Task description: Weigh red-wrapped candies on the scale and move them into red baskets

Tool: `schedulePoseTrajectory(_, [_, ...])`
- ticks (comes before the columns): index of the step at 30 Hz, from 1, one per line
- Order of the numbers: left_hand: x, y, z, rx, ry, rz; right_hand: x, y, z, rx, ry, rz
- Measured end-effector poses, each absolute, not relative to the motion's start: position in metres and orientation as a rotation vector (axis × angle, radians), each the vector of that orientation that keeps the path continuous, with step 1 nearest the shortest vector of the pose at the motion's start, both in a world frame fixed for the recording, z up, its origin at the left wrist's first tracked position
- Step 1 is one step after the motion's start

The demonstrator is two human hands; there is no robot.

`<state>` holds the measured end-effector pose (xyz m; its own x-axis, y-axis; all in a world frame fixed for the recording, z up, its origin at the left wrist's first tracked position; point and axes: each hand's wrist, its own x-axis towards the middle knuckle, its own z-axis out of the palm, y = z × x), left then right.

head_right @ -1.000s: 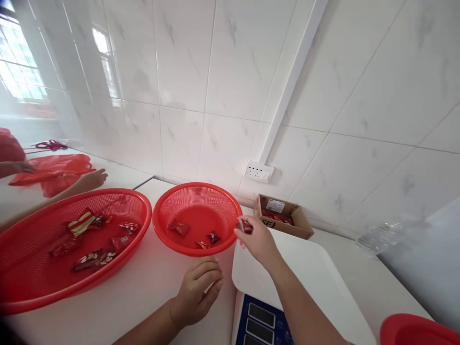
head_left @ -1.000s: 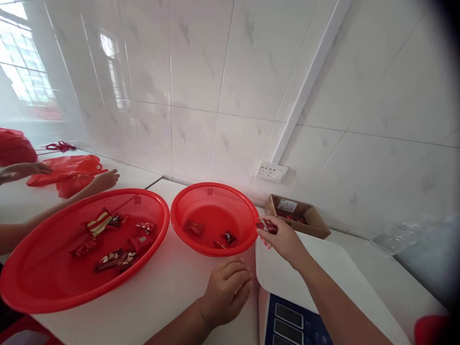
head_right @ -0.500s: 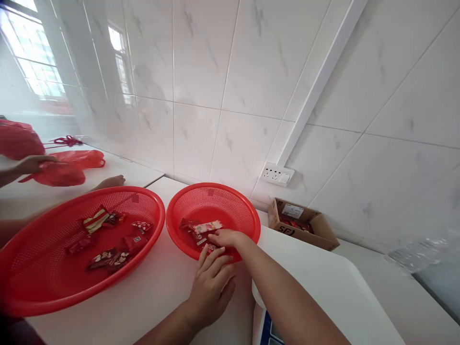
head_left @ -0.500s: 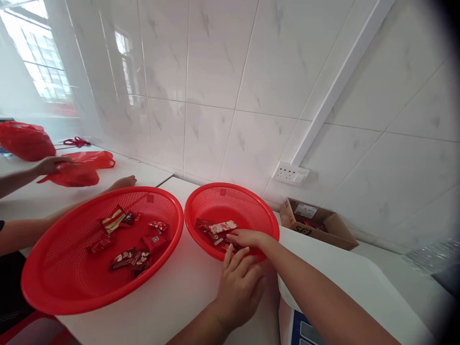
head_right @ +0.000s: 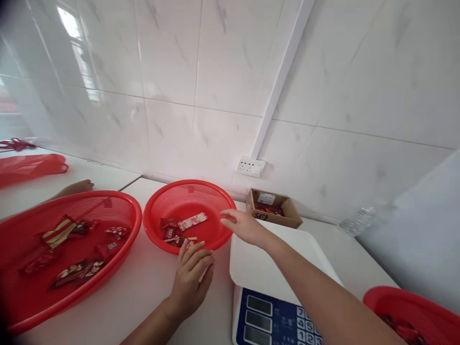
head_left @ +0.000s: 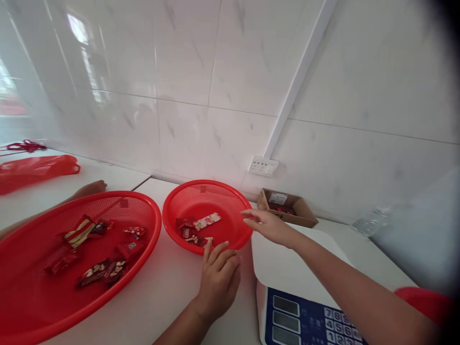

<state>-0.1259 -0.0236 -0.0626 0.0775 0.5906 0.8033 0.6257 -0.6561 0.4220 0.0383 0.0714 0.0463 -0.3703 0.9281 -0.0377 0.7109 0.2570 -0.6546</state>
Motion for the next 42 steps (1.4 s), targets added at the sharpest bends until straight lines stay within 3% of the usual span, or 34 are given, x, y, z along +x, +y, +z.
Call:
schedulePoseTrajectory(9, [-0.12, -0.021, -0.075, -2.534, -0.919, -1.603, 0.234, -0.043, 0.086, -2.19, -1.927, 0.545])
schedulePoseTrajectory(16, [-0.097, -0.023, -0.087, -2.609, -0.767, -1.543, 0.322, -0.125, 0.036, -2.475, -1.809, 0.664])
schedulePoseTrajectory(19, [-0.082, -0.028, -0.083, -2.648, -0.728, -1.539, 0.333, -0.139, -0.001, -2.556, -1.764, 0.739])
schedulePoseTrajectory(22, [-0.066, -0.033, -0.074, -2.681, -0.705, -1.554, 0.335, -0.14, -0.024, -2.592, -1.747, 0.56])
schedulePoseTrajectory(26, [-0.051, -0.032, -0.059, -2.707, -0.709, -1.568, 0.344, -0.133, -0.023, -2.539, -1.66, 0.409])
schedulePoseTrajectory(32, [-0.042, -0.025, -0.035, -2.687, -0.731, -1.617, 0.356, -0.128, -0.01, -2.554, -1.624, 0.483])
schedulePoseTrajectory(37, [-0.031, -0.021, -0.019, -2.697, -0.813, -1.65, 0.338, -0.121, -0.028, -2.574, -1.709, 0.65])
schedulePoseTrajectory(42, [-0.023, -0.019, -0.01, -2.72, -0.817, -1.663, 0.325, -0.113, -0.046, -2.69, -1.642, 0.47])
